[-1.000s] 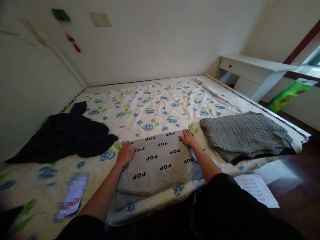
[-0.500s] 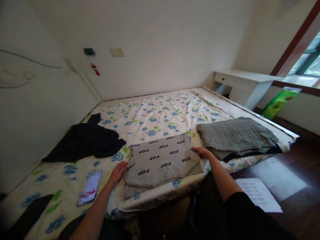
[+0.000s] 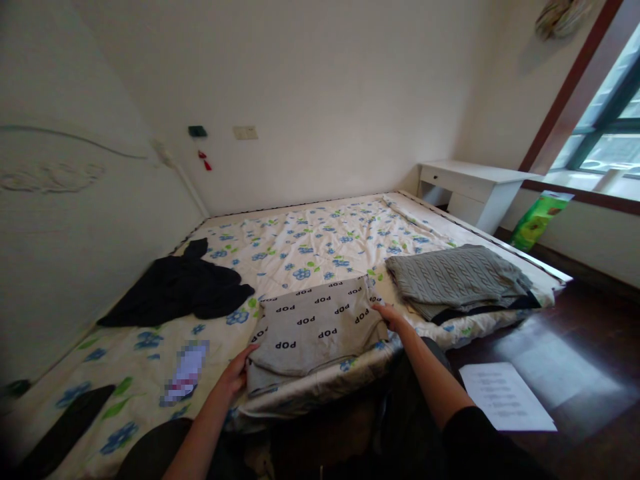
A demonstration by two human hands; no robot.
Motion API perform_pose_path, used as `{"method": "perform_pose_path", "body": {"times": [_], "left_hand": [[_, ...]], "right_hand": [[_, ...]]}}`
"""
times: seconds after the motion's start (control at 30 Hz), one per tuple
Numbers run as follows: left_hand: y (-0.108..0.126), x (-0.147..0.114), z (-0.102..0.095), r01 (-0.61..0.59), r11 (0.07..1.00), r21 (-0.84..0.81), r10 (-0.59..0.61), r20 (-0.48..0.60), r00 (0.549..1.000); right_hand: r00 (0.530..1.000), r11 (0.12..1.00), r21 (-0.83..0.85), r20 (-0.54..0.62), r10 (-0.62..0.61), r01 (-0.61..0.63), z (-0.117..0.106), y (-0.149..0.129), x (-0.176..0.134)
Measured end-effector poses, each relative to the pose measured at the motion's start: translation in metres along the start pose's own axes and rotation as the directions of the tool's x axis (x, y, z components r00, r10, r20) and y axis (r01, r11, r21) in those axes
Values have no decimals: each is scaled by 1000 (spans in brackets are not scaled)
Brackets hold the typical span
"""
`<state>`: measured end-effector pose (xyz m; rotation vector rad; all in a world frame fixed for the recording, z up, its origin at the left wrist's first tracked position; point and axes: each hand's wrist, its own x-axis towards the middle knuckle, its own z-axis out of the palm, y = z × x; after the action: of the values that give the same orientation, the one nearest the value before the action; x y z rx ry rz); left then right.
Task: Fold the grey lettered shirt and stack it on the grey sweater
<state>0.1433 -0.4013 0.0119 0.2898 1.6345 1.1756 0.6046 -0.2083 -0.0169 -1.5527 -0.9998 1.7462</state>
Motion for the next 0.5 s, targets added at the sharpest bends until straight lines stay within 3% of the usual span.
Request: {"method": "perform_pose_path", "body": {"times": [0.13, 0.27, 0.33, 0.4, 0.43, 0.5], "left_hand": [[-10, -46, -23, 122, 988, -90, -122, 13, 993], [-34, -99, -59, 246, 960, -136, -239, 68, 969], [-35, -114, -67, 222, 970, -101, -222, 11, 975], [-26, -116, -63, 168, 983, -68, -171, -40, 984], [-18, -113, -55, 141, 988, -64, -144, -51, 988], [4, -104, -30, 81, 994, -74, -84, -47, 995]], "right_hand": [[955, 959, 236, 282, 85, -156, 2, 20, -48], [864, 924, 265, 490, 117, -276, -3, 67, -91], [851, 926, 244, 509, 131, -288, -4, 78, -101], [854, 934, 235, 507, 120, -270, -6, 72, -102], [865, 945, 224, 491, 103, -239, -9, 61, -100], [932, 984, 168, 362, -2, -63, -22, 25, -94]]}}
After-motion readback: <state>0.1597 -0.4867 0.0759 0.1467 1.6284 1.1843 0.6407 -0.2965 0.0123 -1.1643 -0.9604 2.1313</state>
